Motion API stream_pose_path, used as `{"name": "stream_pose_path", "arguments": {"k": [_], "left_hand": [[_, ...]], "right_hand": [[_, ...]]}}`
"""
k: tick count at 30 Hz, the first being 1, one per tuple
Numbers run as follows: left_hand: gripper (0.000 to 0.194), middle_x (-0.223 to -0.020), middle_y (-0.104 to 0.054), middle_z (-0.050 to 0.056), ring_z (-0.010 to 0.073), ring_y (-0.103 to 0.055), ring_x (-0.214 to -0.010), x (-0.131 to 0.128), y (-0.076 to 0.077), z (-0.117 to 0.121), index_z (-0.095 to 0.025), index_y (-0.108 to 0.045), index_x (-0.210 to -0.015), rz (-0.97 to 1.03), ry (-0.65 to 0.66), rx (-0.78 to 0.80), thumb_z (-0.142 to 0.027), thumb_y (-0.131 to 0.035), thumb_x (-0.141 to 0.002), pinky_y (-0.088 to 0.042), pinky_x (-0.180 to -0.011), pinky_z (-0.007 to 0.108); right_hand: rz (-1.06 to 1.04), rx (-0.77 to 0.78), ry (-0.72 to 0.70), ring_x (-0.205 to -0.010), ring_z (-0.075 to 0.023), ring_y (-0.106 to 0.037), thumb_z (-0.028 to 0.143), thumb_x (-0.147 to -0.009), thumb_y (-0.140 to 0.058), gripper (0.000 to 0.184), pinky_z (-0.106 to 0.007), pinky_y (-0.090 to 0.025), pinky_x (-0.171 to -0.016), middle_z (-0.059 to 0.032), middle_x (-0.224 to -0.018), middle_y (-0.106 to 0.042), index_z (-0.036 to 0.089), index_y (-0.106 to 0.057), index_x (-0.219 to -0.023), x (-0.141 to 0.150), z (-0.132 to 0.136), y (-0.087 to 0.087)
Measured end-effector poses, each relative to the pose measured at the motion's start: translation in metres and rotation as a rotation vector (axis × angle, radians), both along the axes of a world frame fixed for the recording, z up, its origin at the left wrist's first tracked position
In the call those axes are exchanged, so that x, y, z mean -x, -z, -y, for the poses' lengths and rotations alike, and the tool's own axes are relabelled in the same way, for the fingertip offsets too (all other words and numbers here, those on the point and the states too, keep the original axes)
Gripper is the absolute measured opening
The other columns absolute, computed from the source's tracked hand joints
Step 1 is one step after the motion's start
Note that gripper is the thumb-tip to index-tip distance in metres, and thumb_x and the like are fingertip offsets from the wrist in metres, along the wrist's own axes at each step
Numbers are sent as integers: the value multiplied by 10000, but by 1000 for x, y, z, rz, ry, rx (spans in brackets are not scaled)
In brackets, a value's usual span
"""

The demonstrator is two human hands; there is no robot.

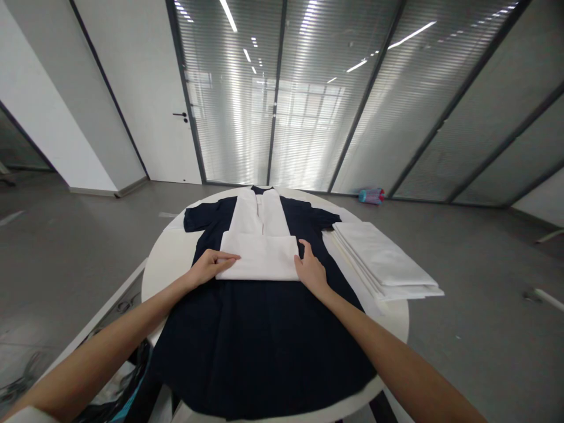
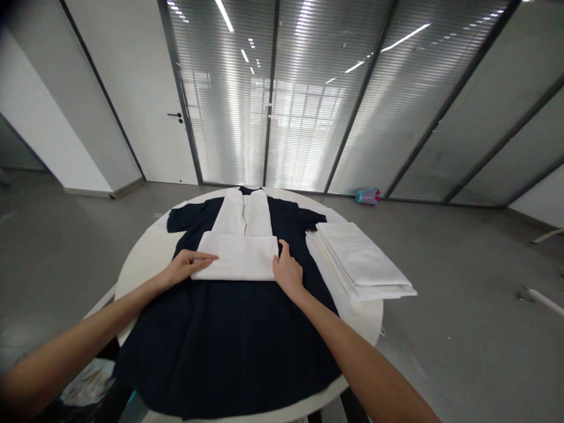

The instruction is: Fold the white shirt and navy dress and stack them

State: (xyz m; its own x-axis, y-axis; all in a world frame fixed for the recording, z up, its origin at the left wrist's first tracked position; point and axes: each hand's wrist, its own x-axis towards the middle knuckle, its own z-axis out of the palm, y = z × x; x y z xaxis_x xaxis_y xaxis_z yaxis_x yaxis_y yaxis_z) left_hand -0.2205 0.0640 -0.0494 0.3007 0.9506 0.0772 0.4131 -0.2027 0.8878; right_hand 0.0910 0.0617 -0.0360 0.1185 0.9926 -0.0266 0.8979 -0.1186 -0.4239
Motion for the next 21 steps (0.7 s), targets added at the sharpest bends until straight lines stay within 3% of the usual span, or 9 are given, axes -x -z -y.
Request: {"name": "stream_pose_path", "arguments": {"k": [3,6,8,11,14,16,18,21], "left_hand": [[473,-1023,-775,74,238,-697,-864,1,-4,2,-164,-797,-1047,7,-52,13,-545,-695,-787,-528,-719,274],[538,-784,-748,48,135,-543,-538,3,-6,4,-162,-776,-1109,57,-135,56,-593,-632,-821,-380,-465,227],[572,-690,-698,29,101,-435,-469,3,-5,3,-150,-763,-1130,93,-156,75,-609,-625,-817,-305,-426,218],[622,-666,-667,26,95,-406,-463,4,2,-1,-124,-741,-1157,118,-168,68,-617,-636,-793,-289,-426,218],[629,-742,-692,60,135,-500,-528,6,5,-6,-105,-720,-1175,41,-215,-24,-610,-588,-823,-364,-462,239],[568,-872,-709,102,189,-600,-670,8,0,-6,-114,-738,-1124,-114,-245,-190,-581,-573,-845,-467,-563,281],[495,-1064,-684,144,253,-648,-895,6,-11,-4,-136,-748,-1100,-304,-294,-427,-537,-560,-878,-534,-754,356],[417,-1299,-605,152,320,-572,-1198,-10,-29,2,-184,-732,-1150,-571,-317,-688,-466,-494,-954,-468,-1001,471]], "right_hand": [[26,-41,12,-969,-304,-694,302,-999,-379,496,-388,-460,-840,-107,-1028,-720,249,-323,-1489,1,1,1],[47,-68,6,-933,-297,-699,320,-1016,-342,455,-376,-457,-825,-114,-1025,-716,242,-359,-1463,2,2,1],[53,-73,4,-928,-293,-699,335,-1020,-339,438,-368,-454,-818,-116,-1030,-714,239,-379,-1446,4,2,0],[50,-63,4,-931,-299,-695,329,-1007,-382,436,-366,-451,-804,-112,-1018,-713,238,-386,-1434,4,2,0],[8,-54,9,-930,-299,-688,366,-991,-433,450,-364,-453,-792,-95,-992,-708,244,-392,-1422,1,3,-1],[-42,-72,-10,-926,-284,-680,427,-985,-450,462,-358,-460,-791,-82,-977,-699,235,-415,-1403,-3,3,-4],[-36,-185,-48,-984,-282,-655,467,-981,-454,479,-375,-462,-836,-98,-1039,-678,210,-451,-1385,-4,3,-9],[102,-451,-162,-1150,-305,-572,496,-990,-429,522,-446,-412,-975,-155,-1243,-598,181,-491,-1401,4,4,-19]]}}
